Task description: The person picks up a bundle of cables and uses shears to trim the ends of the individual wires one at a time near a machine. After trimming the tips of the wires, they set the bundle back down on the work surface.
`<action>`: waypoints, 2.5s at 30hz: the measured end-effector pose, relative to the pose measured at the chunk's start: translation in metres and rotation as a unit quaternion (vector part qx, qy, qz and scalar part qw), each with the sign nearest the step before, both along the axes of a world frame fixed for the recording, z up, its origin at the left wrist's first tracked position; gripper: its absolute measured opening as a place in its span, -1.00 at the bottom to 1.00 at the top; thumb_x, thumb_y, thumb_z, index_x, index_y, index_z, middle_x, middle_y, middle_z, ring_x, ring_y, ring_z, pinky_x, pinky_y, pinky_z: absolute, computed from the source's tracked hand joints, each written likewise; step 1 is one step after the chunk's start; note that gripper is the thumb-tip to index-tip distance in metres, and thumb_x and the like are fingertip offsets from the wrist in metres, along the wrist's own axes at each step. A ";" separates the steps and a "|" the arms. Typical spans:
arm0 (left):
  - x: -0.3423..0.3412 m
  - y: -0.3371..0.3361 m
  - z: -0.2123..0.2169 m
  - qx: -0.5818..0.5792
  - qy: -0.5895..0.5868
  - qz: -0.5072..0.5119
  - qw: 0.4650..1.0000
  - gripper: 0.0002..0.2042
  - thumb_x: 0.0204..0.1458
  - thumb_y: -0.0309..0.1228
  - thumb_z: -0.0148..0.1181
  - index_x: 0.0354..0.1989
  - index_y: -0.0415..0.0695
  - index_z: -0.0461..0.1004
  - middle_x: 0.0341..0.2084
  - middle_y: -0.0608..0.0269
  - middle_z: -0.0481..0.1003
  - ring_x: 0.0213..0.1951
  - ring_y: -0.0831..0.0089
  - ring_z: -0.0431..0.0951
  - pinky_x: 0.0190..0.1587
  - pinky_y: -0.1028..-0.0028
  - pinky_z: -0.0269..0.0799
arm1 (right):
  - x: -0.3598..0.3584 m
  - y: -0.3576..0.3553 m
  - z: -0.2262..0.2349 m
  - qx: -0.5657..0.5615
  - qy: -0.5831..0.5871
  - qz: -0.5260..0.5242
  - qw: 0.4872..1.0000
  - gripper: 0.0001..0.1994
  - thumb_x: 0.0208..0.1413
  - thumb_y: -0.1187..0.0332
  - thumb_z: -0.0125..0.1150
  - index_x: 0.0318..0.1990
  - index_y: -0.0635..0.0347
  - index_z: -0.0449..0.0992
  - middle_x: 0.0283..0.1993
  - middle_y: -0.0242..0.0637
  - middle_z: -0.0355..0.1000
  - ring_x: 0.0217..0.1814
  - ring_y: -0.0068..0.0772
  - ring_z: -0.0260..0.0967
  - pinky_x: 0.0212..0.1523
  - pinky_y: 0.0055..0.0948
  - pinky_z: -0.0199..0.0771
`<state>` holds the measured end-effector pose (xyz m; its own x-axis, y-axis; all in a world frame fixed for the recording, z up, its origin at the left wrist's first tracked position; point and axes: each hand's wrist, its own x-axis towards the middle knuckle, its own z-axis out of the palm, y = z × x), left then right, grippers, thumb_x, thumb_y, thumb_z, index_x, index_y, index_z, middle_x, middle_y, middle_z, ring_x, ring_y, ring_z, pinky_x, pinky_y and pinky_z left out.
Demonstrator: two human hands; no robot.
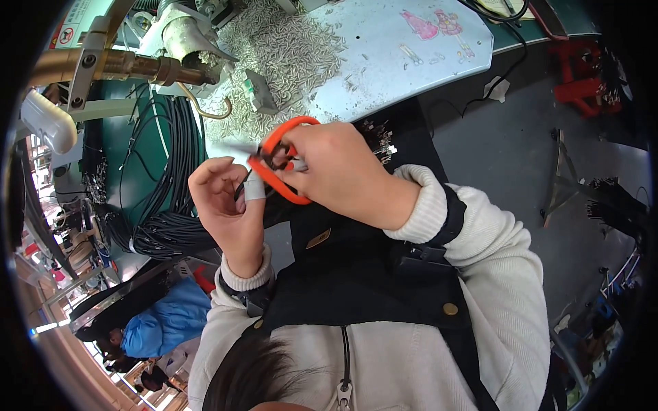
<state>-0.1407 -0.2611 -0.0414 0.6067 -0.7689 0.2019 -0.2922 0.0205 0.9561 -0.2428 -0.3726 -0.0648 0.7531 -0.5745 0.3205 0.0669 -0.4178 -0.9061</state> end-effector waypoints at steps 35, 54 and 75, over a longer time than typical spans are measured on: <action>0.003 -0.009 0.008 0.016 0.225 -0.003 0.974 -0.83 -0.10 -0.60 0.11 -0.29 -0.25 0.37 -0.48 0.36 0.41 -0.51 0.78 0.29 -0.53 0.80 0.05 | -0.012 0.012 -0.005 -0.023 0.233 0.026 0.972 -0.73 -0.18 0.25 0.27 -0.47 0.26 0.38 -0.63 -0.22 0.38 -0.68 -0.31 0.34 -0.66 -0.40 0.30; 0.062 -0.059 -0.001 0.072 0.432 -0.063 0.897 -0.87 -0.04 -0.51 0.06 -0.29 -0.20 0.36 -0.73 0.50 0.19 -0.77 0.77 0.01 -0.75 0.73 -0.19 | 0.042 -0.049 0.013 0.283 0.073 -0.026 0.956 -0.78 0.02 0.30 0.09 -0.39 0.29 0.28 -0.74 -0.46 0.16 -0.81 -0.65 0.13 -0.77 -0.66 0.13; 0.062 -0.056 0.001 0.074 0.359 -0.022 0.930 -0.90 -0.10 -0.56 0.09 -0.44 -0.15 0.29 -0.67 0.46 0.24 -0.74 0.76 0.08 -0.73 0.73 -0.08 | 0.045 -0.044 0.003 0.189 0.039 -0.052 0.980 -0.75 0.01 0.28 0.11 -0.41 0.31 0.30 -0.73 -0.40 0.19 -0.77 -0.62 0.16 -0.72 -0.58 0.14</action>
<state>-0.0785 -0.3174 -0.0400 0.5114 -0.7836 -0.3529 0.4208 -0.1297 0.8978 -0.1978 -0.4165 -0.0615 0.6975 -0.7164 0.0139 -0.0336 -0.0520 -0.9981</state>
